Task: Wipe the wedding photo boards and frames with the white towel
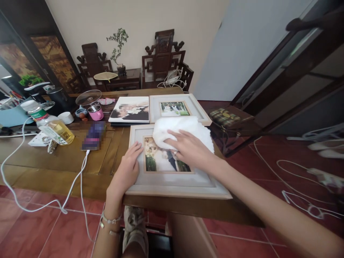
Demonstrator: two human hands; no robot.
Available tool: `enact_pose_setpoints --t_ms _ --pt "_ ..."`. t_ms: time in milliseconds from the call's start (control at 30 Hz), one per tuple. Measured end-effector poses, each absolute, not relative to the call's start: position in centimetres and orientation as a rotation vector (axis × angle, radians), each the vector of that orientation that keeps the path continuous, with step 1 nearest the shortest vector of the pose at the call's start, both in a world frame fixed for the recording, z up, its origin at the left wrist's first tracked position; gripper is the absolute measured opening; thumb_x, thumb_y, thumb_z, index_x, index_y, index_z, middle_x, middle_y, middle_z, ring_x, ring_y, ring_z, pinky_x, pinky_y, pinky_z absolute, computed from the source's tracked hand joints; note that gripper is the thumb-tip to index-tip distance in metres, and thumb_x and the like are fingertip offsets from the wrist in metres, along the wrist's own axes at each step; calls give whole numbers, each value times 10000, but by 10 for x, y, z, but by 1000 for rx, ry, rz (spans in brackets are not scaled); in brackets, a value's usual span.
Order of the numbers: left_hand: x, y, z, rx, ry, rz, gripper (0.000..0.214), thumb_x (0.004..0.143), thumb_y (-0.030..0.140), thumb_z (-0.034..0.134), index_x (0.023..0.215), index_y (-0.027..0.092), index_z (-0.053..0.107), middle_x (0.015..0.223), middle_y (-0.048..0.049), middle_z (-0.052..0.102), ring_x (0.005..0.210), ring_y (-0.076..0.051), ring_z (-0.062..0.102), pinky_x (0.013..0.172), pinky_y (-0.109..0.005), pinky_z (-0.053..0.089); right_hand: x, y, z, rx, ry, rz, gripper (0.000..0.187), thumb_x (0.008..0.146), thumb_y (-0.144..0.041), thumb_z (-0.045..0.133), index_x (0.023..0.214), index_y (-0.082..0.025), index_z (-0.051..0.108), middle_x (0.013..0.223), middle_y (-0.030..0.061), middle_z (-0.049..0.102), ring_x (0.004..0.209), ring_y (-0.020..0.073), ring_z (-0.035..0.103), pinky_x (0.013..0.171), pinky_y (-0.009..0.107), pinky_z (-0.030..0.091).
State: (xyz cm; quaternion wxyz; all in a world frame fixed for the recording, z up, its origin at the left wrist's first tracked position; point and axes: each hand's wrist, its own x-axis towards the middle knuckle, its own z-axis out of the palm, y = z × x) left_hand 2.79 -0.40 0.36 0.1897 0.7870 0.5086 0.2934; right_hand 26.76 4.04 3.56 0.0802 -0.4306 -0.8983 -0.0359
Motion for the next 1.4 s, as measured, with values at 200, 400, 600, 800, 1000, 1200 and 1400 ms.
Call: enact_pose_setpoints --t_ms 200,400,600,800,1000,1200,1400 --pt "28 -3 3 2206 1443 799 546 821 -15 318 1316 64 534 1461 -170 463 1424 -224 336 1177 -489 287 257 21 41 -1192 -2755 19 563 678 55 472 1185 -133 629 1423 179 490 1379 324 354 1115 553 291" --pt "28 -4 3 2212 1424 816 545 828 -11 330 1323 93 533 1462 -160 464 1425 -219 334 1173 -486 292 256 -48 72 -1001 -2790 422 509 643 24 449 1040 -189 685 1328 132 590 1298 294 477 1083 529 376" --pt "28 -4 2 2202 1407 860 546 834 -13 343 1320 138 543 1457 -139 477 1422 -213 342 1173 -488 290 260 -70 81 -971 -2761 542 543 619 15 445 1042 -228 683 1271 93 638 1294 260 485 1087 479 391" --pt "29 -4 3 2197 1419 851 550 826 -16 346 1317 132 547 1464 -141 468 1419 -222 346 1174 -495 288 261 -29 58 -1136 -2744 321 562 668 11 475 1162 -195 650 1396 161 525 1337 282 431 1091 498 367" --pt "27 -4 2 2216 1410 842 542 830 -16 333 1314 108 541 1444 -155 489 1421 -220 344 1170 -489 302 272 24 39 -1306 -2659 -73 495 744 -10 488 1210 -135 594 1390 216 512 1320 282 452 1088 494 352" --pt "27 -4 2 2212 1405 862 545 836 -12 328 1317 131 540 1448 -142 486 1420 -215 346 1168 -494 303 264 26 36 -1283 -2655 -152 523 691 34 479 1167 -132 619 1392 180 524 1363 323 381 1087 549 331" --pt "28 -5 2 2193 1412 866 553 831 -13 338 1317 153 542 1458 -129 478 1420 -213 346 1171 -501 292 258 -17 58 -1104 -2753 274 538 641 55 442 1069 -169 680 1330 160 582 1336 309 427 1091 547 337"
